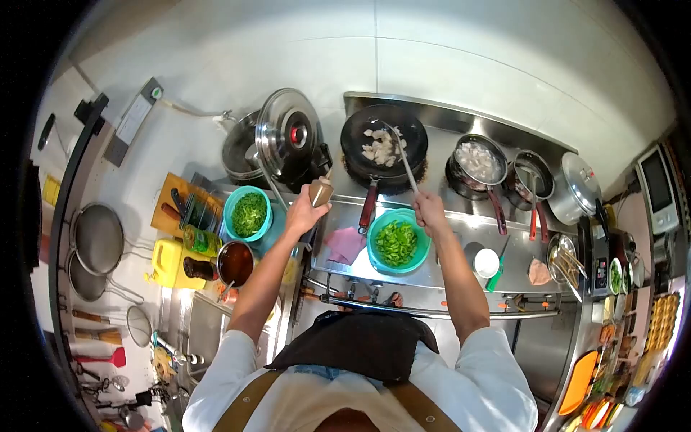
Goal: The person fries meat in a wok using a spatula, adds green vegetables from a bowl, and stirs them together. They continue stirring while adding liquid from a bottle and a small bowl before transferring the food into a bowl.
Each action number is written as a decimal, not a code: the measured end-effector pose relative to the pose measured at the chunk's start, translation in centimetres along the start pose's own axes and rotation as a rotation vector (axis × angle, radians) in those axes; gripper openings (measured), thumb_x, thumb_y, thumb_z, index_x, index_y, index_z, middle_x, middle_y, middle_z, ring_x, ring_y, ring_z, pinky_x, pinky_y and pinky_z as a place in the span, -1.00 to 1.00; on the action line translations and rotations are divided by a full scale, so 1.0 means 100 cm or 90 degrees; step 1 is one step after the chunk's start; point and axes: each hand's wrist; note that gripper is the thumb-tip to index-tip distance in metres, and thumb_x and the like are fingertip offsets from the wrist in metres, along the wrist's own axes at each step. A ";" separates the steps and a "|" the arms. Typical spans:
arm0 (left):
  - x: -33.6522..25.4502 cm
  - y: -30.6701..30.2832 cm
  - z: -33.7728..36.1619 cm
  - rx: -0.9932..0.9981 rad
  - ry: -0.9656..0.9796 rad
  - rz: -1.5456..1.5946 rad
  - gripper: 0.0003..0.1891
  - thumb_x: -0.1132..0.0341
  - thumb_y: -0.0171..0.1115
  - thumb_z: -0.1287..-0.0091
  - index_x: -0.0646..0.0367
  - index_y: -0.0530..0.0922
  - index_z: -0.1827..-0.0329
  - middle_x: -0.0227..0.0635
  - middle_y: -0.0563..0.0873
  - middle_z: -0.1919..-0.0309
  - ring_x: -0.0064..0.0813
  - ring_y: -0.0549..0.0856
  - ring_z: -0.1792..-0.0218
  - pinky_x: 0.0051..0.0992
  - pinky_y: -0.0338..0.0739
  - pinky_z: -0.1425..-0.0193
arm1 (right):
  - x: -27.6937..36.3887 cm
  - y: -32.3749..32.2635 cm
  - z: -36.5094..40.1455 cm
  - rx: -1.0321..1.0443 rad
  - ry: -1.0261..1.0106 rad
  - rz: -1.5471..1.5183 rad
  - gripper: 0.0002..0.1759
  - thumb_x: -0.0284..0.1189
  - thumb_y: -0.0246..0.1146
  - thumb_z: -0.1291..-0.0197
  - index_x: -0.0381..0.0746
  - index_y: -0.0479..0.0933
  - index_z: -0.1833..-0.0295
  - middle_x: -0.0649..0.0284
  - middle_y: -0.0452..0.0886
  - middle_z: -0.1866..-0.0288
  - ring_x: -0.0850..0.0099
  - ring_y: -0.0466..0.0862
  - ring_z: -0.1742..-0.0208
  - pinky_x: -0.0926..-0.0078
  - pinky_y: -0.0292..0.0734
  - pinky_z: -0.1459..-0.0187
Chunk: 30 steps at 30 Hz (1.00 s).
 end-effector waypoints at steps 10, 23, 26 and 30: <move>-0.073 0.078 -0.131 0.230 -0.027 -0.512 -0.49 0.21 0.25 -0.12 0.21 0.43 -0.14 -0.18 0.61 -0.10 -0.26 0.63 -0.09 -0.30 0.52 -0.09 | 0.013 -0.029 0.062 -0.068 -0.049 -0.081 -0.78 -0.34 0.04 -0.33 -0.26 0.44 0.08 0.44 0.33 0.59 0.69 0.19 0.78 0.68 0.04 0.80; -0.065 0.059 -0.124 0.205 -0.055 -0.475 -0.48 0.06 0.36 -0.05 0.10 0.55 -0.07 -0.28 0.64 -0.05 -0.33 0.63 -0.07 -0.39 0.53 -0.07 | 0.015 -0.054 0.071 -0.033 -0.015 0.010 -0.77 -0.39 0.07 -0.27 -0.30 0.52 0.09 0.39 0.36 0.62 0.67 0.25 0.77 0.63 0.09 0.79; -0.046 0.061 -0.107 0.137 -0.061 -0.395 -0.36 -0.01 0.37 -0.06 0.18 0.41 -0.11 -0.10 0.63 0.00 -0.19 0.63 -0.04 -0.32 0.54 -0.06 | 0.023 -0.067 0.049 -0.098 -0.232 0.516 -0.73 -0.32 0.14 -0.17 -0.34 0.58 0.32 -0.03 0.62 0.45 0.07 0.65 0.38 0.23 0.53 0.25; -0.034 0.050 -0.070 0.044 -0.003 -0.221 -0.33 -0.03 0.36 -0.07 0.24 0.31 -0.09 0.07 0.60 0.07 0.03 0.62 0.06 -0.15 0.52 0.00 | 0.079 -0.063 0.057 -0.045 -0.258 0.805 -0.71 -0.33 0.10 -0.17 -0.36 0.59 0.29 -0.10 0.63 0.32 -0.09 0.62 0.20 0.12 0.50 0.11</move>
Point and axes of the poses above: each hand's wrist, its own z-axis away from the middle knuckle, its own y-axis out of the palm, x = y × z
